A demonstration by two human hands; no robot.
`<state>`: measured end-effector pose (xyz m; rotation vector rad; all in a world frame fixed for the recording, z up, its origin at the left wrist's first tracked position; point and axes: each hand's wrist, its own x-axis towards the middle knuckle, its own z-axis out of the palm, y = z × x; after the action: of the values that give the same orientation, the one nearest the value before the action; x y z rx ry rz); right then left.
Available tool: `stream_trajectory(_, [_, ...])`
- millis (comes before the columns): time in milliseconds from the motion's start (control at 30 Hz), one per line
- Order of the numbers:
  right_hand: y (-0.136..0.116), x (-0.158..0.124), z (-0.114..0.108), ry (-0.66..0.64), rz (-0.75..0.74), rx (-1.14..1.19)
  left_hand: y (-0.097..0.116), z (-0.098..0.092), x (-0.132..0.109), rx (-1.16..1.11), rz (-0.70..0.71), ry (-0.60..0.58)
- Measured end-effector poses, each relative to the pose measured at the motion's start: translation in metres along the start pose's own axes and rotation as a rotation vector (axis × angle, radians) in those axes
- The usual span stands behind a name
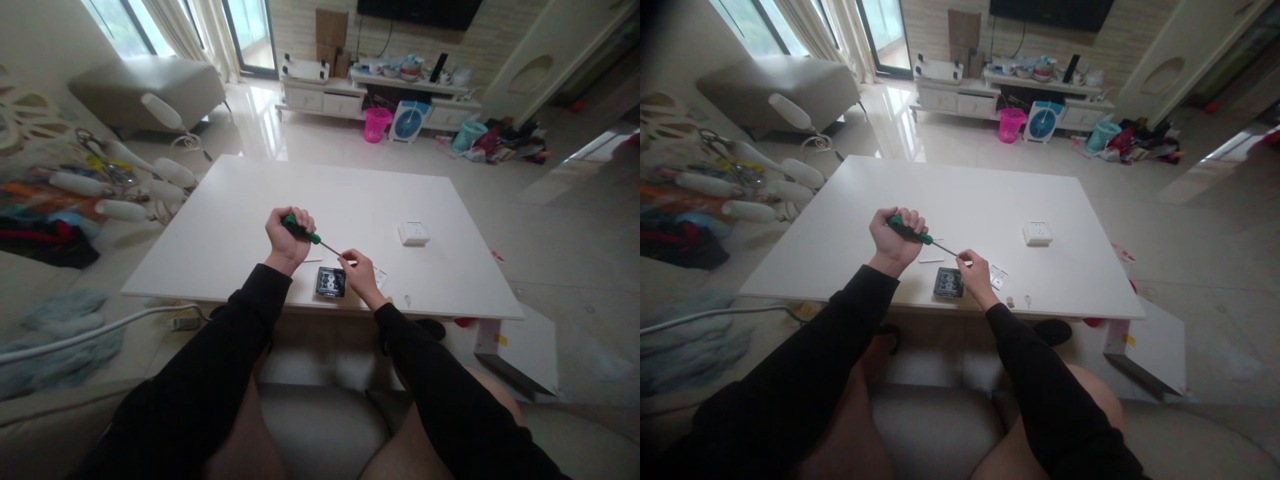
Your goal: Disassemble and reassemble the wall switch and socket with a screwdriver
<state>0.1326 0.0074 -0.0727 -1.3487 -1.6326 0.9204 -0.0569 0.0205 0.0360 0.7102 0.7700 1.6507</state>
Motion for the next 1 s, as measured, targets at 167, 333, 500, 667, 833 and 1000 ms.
stream_trajectory(167, [-0.003,-0.001,0.000,-0.004,-0.020,-0.041,-0.001,-0.002,0.003,0.060,0.037,0.002])
stream_trajectory(333, [-0.002,-0.001,0.000,0.012,-0.033,-0.037,-0.001,-0.004,0.004,0.088,0.078,0.000])
stream_trajectory(500, [-0.001,-0.002,0.001,0.016,-0.044,-0.029,-0.001,-0.004,0.004,0.051,0.069,-0.015])
stream_trajectory(667, [-0.002,-0.002,0.002,0.012,-0.036,-0.045,-0.002,-0.003,0.005,0.085,0.074,-0.001])
stream_trajectory(833, [-0.002,-0.004,0.002,0.012,-0.050,-0.038,0.001,0.001,0.002,0.049,0.030,0.006])
stream_trajectory(1000, [-0.005,-0.007,0.005,0.008,-0.100,-0.057,0.012,0.011,-0.005,-0.097,-0.101,0.029])
